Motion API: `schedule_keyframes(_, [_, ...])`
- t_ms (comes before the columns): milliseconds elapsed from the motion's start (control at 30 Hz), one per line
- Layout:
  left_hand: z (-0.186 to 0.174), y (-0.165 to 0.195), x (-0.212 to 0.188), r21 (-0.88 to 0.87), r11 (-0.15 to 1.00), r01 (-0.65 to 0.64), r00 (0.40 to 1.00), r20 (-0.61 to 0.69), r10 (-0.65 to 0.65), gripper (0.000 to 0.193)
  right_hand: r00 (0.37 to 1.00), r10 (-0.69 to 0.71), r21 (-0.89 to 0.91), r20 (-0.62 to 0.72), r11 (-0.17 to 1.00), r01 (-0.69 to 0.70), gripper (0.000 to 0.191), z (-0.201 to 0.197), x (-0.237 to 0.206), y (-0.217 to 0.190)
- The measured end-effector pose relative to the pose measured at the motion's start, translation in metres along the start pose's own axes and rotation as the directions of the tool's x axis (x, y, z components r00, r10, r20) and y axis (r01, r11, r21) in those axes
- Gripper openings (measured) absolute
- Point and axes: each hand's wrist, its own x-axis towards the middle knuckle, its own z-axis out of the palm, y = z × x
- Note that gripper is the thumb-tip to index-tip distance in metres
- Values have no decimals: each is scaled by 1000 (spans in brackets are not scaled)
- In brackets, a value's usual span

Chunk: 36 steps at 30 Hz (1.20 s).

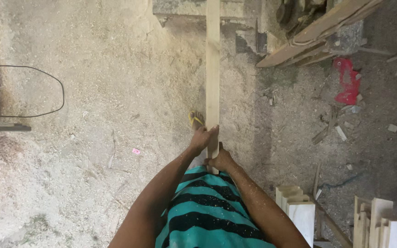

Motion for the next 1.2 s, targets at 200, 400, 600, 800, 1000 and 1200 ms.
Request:
schedule_keyframes(200, [-5, 14, 9, -33, 999, -26, 999, 28, 27, 72, 1000, 6, 20, -5, 1000, -6, 100, -11, 10, -8])
schedule_keyframes(400, [-8, 26, 21, 5, 1000, -13, 999, 32, 13, 72, 1000, 9, 35, -13, 999, -8, 102, -23, 21, -18])
schedule_keyframes(600, [-14, 40, 33, -17, 999, -30, 999, 31, 30, 73, 997, 72, 4, 18, 997, -72, 104, -37, 34, -29])
schedule_keyframes(800, [-15, 57, 47, 25, 998, -53, 999, 0, 53, 74, 1000, 7, -34, -10, 999, -7, 106, -51, 47, -36])
schedule_keyframes(1000, [-22, 77, 59, 41, 998, -52, 998, 29, 51, 75, 999, 21, -35, 37, 999, -20, 107, -73, 54, -58])
schedule_keyframes(1200, [-28, 94, 71, 22, 998, -58, 998, 33, 57, 73, 998, 40, -8, 50, 999, -40, 106, -91, 59, -77])
